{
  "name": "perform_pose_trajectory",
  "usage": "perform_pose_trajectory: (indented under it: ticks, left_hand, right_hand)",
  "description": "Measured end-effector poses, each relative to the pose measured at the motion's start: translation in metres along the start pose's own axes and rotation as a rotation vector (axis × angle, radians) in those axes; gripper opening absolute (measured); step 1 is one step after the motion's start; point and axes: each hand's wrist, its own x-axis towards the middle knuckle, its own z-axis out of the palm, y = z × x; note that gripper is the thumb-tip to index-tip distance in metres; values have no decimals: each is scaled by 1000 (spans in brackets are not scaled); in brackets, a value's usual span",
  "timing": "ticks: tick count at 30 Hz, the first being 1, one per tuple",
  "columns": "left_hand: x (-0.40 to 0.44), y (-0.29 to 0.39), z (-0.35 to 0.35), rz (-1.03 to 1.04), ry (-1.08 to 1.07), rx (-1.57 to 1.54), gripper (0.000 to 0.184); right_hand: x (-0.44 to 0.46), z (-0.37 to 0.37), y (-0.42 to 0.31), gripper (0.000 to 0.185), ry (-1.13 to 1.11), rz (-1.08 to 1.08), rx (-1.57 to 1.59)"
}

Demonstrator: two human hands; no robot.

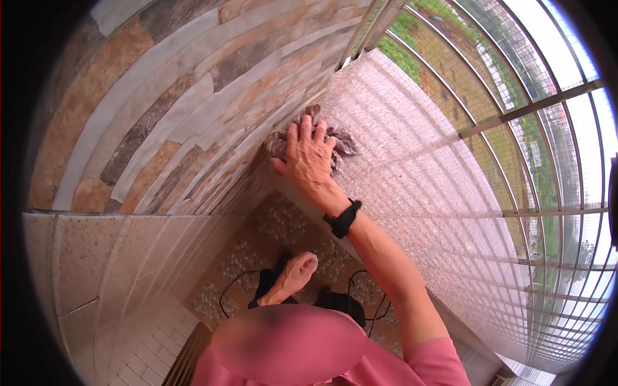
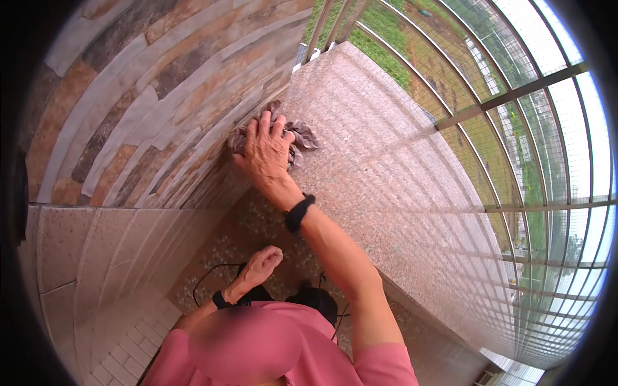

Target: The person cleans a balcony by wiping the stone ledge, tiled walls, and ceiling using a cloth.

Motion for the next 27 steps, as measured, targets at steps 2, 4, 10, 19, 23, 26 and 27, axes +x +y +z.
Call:
perform_pose_trajectory:
  ticks: [2,4,10,19,23,26,27]
  left_hand:
    - [1,-2,-1,1,-11,-5,10]
    - [3,-3,-2,6,-25,-11,10]
    - [11,-3,-8,40,23,-43,10]
    - [24,46,-31,130,108,-20,9]
    - [52,90,-44,362,212,149,11]
    - [84,119,-47,505,270,217,15]
    - [98,125,-47,592,314,278,17]
  right_hand:
    - [11,1,-2,79,19,-2,105]
    - [20,2,-4,74,56,35,128]
    - [23,-2,4,71,55,44,265]
    - [38,-1,57,41,64,21,412]
    - [64,6,99,40,10,160,317]
    - [85,12,120,43,-52,216,286]
    - [91,15,123,44,-58,255,268]
